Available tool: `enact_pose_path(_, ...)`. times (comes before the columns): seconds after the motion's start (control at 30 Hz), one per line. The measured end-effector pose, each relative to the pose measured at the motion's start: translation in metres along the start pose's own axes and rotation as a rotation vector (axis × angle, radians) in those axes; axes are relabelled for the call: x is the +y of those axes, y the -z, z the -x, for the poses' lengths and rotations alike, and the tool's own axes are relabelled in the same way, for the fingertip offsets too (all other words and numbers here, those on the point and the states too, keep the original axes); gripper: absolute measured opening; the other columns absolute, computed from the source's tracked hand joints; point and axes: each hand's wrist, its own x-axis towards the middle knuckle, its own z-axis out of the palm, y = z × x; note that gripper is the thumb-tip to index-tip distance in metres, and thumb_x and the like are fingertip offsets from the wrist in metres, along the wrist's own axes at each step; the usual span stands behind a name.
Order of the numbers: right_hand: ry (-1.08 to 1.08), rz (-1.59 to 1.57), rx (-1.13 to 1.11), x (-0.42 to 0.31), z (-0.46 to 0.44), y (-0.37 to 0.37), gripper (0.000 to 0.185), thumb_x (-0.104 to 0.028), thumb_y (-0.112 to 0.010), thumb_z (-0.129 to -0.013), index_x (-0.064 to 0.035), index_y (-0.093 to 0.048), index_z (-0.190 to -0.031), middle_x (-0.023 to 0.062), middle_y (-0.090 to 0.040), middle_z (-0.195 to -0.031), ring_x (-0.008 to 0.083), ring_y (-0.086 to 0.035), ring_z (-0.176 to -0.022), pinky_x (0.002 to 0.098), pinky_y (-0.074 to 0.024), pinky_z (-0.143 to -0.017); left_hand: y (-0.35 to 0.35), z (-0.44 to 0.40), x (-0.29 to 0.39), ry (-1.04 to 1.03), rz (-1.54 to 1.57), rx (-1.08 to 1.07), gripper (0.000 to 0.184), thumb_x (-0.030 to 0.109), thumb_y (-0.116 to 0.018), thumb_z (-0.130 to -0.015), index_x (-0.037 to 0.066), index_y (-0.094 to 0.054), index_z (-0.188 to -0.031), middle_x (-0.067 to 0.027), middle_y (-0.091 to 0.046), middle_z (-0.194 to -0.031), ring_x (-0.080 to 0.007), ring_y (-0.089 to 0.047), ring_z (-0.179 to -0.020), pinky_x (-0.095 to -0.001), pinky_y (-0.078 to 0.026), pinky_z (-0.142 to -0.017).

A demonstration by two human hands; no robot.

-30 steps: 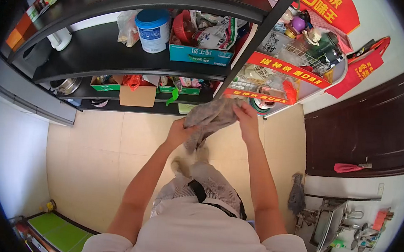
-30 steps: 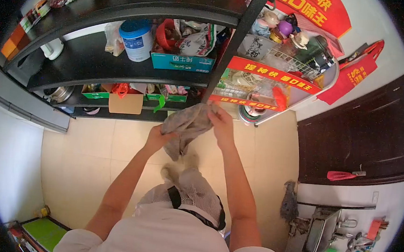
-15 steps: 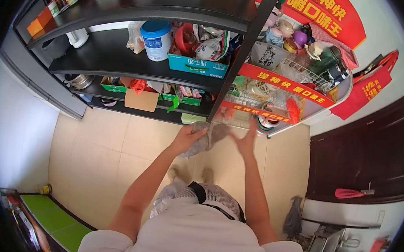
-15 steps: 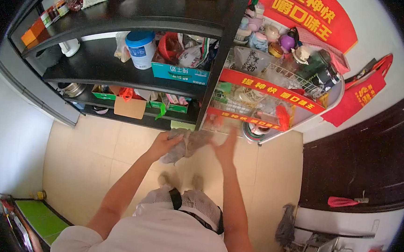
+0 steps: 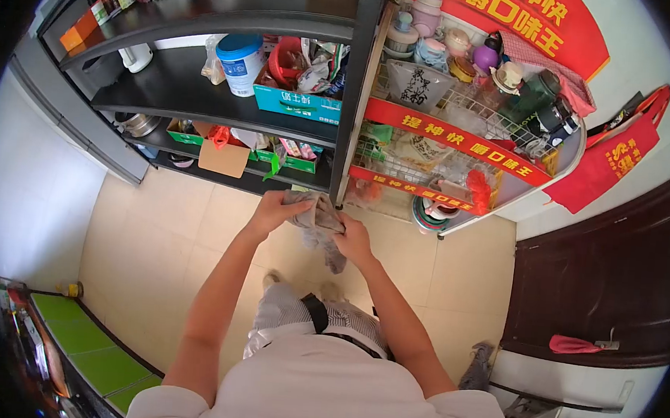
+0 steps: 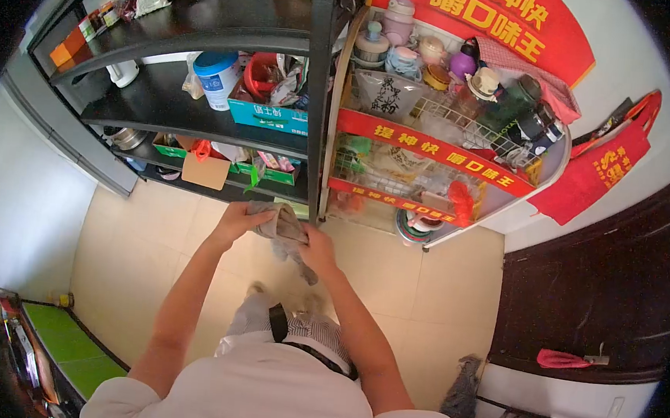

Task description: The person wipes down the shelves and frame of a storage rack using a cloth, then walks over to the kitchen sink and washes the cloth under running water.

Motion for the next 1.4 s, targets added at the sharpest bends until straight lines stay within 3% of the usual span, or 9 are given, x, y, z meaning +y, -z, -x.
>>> enact_pose_path(0.13,0.04,-0.037,0.169,0.01,0.008,0.02,0.048,-0.003,-0.058,-0.069,-0.0131,-0.056,-0.116,0.0199,-0.064,-0.096,0.0371,-0.061,-0.09,0.0383,-0.0493,-0.075,-0.013,0.008,0.004,0.299,-0.109,0.123,0.036,0.024,-0.071,-0.079,-0.002,-0.064,-0.103,-0.0073,-0.065,-0.094,-0.0123,-0.06,-0.086,-0.0266,-0.046,-0.078)
enact_pose_path(0.23,0.111,-0.292,0.295,0.011,0.001,0.04,0.05,0.002,-0.054,-0.07,-0.0101,-0.055,-0.118,0.0178,-0.064,-0.1,0.0311,-0.062,-0.093,0.0339,-0.0482,-0.079,-0.012,0.0,-0.027,0.118,-0.076,-0.009,0.06,0.026,-0.077,-0.072,-0.004,-0.055,-0.119,-0.0113,-0.059,-0.112,-0.0168,-0.054,-0.104,-0.0278,-0.042,-0.089)
enact_pose_path(0.37,0.213,-0.582,0.115,-0.021,-0.026,0.073,0.051,0.01,-0.049,-0.069,-0.0021,-0.054,-0.118,0.0117,-0.061,-0.112,0.0219,-0.058,-0.103,0.0294,-0.043,-0.089,-0.058,-0.007,-0.054,0.015,-0.261,-0.192,0.123,0.028,-0.09,-0.05,0.003,-0.014,-0.143,-0.0156,-0.023,-0.146,-0.0277,-0.023,-0.135,-0.0345,-0.019,-0.111)
enact_pose_path(0.53,0.364,-0.602,0.007,-0.057,-0.038,0.09,0.05,0.013,-0.048,-0.067,-0.0013,-0.059,-0.115,0.0102,-0.06,-0.116,0.0197,-0.056,-0.107,0.0294,-0.0401,-0.094,-0.068,-0.076,-0.125,-0.413,-0.343,-0.027,0.058,0.007,-0.064,-0.081,0.008,-0.039,-0.133,-0.0089,-0.043,-0.132,-0.0234,-0.044,-0.118,-0.0359,-0.043,-0.095)
enact_pose_path(0.7,0.316,-0.408,0.004,-0.009,-0.039,0.109,0.046,0.011,-0.051,-0.069,-0.0046,-0.064,-0.11,0.0115,-0.058,-0.122,0.0215,-0.049,-0.119,0.0307,-0.036,-0.1,-0.024,-0.117,-0.082,0.021,0.342,-0.02,0.044,0.0,-0.059,-0.081,0.002,-0.05,-0.124,-0.0099,-0.058,-0.114,-0.0192,-0.059,-0.1,-0.0317,-0.049,-0.085)
enact_pose_path(0.83,0.123,-0.509,-0.15,0.092,-0.037,0.094,0.052,0.004,-0.059,-0.073,-0.0096,-0.057,-0.123,0.0096,-0.052,-0.131,0.023,-0.043,-0.127,0.0318,-0.0343,-0.102,-0.017,-0.135,-0.062,0.082,0.176,0.085,0.041,-0.003,-0.052,-0.084,0.003,-0.047,-0.125,-0.0094,-0.061,-0.11,-0.0212,-0.063,-0.09,-0.0311,-0.055,-0.071)
enact_pose_path(0.93,-0.169,-0.826,0.239,0.054,-0.053,0.078,0.069,-0.002,-0.066,-0.074,-0.0124,-0.041,-0.137,0.0098,-0.047,-0.134,0.0224,-0.042,-0.126,0.0323,-0.0341,-0.102,-0.028,-0.145,-0.053,0.203,0.326,0.135,0.047,-0.009,-0.05,-0.078,0.003,-0.051,-0.123,-0.0081,-0.062,-0.105,-0.0178,-0.062,-0.09,-0.0301,-0.054,-0.073)
enact_pose_path(1.23,-0.137,-1.115,0.637,0.026,-0.149,0.031,0.065,0.002,-0.068,-0.073,-0.0017,-0.039,-0.132,0.01,-0.05,-0.124,0.0179,-0.049,-0.113,0.0298,-0.0368,-0.098,0.005,-0.193,0.016,0.157,0.341,-0.332,0.064,-0.001,-0.061,-0.076,0.003,-0.036,-0.135,-0.0121,-0.048,-0.129,-0.0198,-0.054,-0.109,-0.0333,-0.043,-0.094)
enact_pose_path(1.4,0.087,-0.767,0.681,0.011,-0.169,0.042,0.071,-0.002,-0.072,-0.07,-0.0032,-0.038,-0.133,0.0117,-0.045,-0.13,0.0218,-0.043,-0.12,0.0341,-0.0331,-0.101,0.039,-0.213,0.014,-0.012,0.373,-0.184,0.063,-0.005,-0.055,-0.077,0.003,-0.035,-0.136,-0.0111,-0.045,-0.133,-0.0207,-0.049,-0.118,-0.0356,-0.041,-0.098)
